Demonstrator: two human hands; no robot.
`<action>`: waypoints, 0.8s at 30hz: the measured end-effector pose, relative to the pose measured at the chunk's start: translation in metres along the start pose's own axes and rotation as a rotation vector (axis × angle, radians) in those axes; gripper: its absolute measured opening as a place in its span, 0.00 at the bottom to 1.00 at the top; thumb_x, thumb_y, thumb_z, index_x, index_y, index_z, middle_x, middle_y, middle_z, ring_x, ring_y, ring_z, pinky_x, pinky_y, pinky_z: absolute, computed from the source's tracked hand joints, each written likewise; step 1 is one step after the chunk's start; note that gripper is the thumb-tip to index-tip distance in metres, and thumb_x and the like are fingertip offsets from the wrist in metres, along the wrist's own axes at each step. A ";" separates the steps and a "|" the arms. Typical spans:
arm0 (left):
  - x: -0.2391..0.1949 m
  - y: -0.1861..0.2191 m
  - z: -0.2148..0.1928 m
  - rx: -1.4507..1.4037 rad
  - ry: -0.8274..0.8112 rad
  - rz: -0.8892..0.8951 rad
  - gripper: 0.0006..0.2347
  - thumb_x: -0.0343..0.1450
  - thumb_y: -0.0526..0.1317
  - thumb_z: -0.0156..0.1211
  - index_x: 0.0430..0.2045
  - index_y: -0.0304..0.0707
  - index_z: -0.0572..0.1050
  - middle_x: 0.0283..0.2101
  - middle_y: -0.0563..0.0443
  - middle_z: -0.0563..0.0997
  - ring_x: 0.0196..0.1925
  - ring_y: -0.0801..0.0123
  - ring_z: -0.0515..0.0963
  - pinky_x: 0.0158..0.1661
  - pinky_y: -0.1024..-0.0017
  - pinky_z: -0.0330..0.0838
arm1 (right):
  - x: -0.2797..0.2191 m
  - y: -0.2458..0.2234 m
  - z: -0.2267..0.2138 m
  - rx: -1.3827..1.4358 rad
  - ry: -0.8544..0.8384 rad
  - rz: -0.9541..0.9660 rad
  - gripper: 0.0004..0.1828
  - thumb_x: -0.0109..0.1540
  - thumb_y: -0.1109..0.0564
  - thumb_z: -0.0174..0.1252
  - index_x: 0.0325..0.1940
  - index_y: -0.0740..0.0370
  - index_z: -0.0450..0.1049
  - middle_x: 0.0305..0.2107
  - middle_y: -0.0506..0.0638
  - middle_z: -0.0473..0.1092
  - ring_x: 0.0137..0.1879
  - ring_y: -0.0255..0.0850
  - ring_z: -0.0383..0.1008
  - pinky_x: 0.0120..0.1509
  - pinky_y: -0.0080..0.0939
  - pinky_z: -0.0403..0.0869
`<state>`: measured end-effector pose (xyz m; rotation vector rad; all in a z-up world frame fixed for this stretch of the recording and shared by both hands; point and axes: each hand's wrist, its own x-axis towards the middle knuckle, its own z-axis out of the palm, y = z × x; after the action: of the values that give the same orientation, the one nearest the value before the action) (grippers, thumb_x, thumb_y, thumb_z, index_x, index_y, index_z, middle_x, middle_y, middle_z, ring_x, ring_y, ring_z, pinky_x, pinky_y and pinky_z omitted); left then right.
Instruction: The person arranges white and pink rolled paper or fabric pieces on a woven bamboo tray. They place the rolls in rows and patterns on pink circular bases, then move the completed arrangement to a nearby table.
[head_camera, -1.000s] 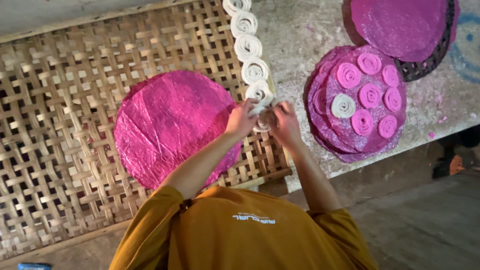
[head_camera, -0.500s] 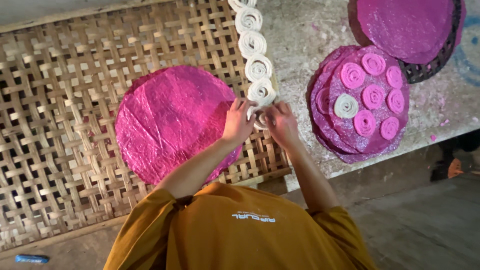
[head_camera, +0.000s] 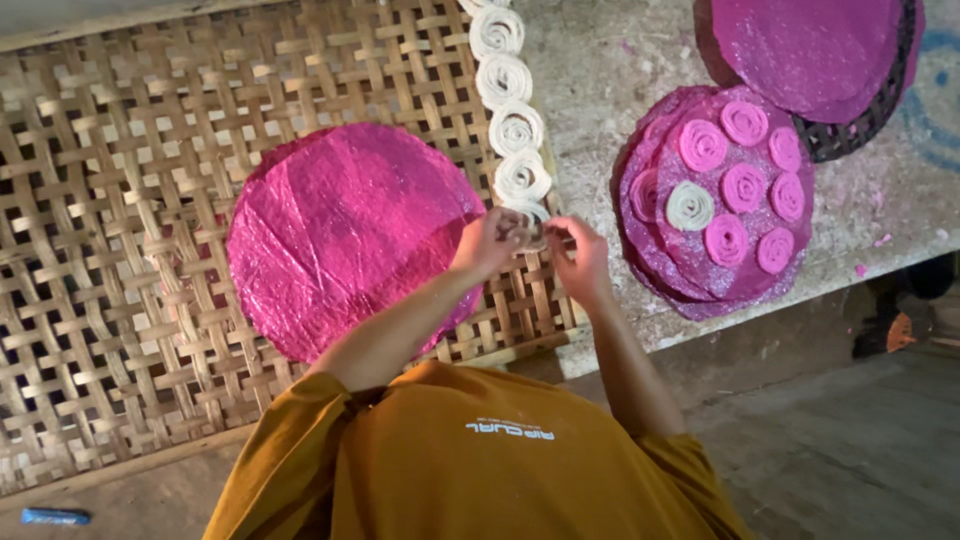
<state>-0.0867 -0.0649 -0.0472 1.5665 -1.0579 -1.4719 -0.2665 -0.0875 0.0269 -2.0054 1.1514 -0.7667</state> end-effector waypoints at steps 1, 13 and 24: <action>0.003 -0.005 -0.002 -0.030 0.004 0.033 0.13 0.71 0.35 0.61 0.49 0.36 0.74 0.47 0.47 0.83 0.46 0.65 0.85 0.45 0.70 0.82 | 0.002 0.002 -0.001 -0.094 -0.007 -0.033 0.12 0.63 0.68 0.58 0.50 0.61 0.76 0.40 0.54 0.76 0.43 0.46 0.79 0.45 0.44 0.77; 0.025 -0.026 -0.008 0.073 0.080 0.186 0.13 0.71 0.33 0.61 0.49 0.37 0.73 0.48 0.45 0.83 0.48 0.63 0.86 0.51 0.69 0.81 | 0.027 0.005 0.004 -0.478 -0.155 -0.259 0.14 0.54 0.64 0.63 0.45 0.59 0.79 0.43 0.55 0.68 0.52 0.56 0.67 0.55 0.54 0.70; -0.001 0.017 -0.012 0.663 0.227 0.518 0.11 0.71 0.39 0.62 0.46 0.43 0.75 0.47 0.46 0.79 0.55 0.54 0.77 0.49 0.61 0.77 | 0.024 0.016 -0.001 -0.360 -0.056 -0.090 0.07 0.65 0.62 0.59 0.48 0.62 0.75 0.47 0.56 0.70 0.57 0.55 0.70 0.58 0.52 0.71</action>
<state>-0.0763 -0.0706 -0.0302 1.6495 -1.7559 -0.5985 -0.2642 -0.1150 0.0180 -2.3723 1.2419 -0.5720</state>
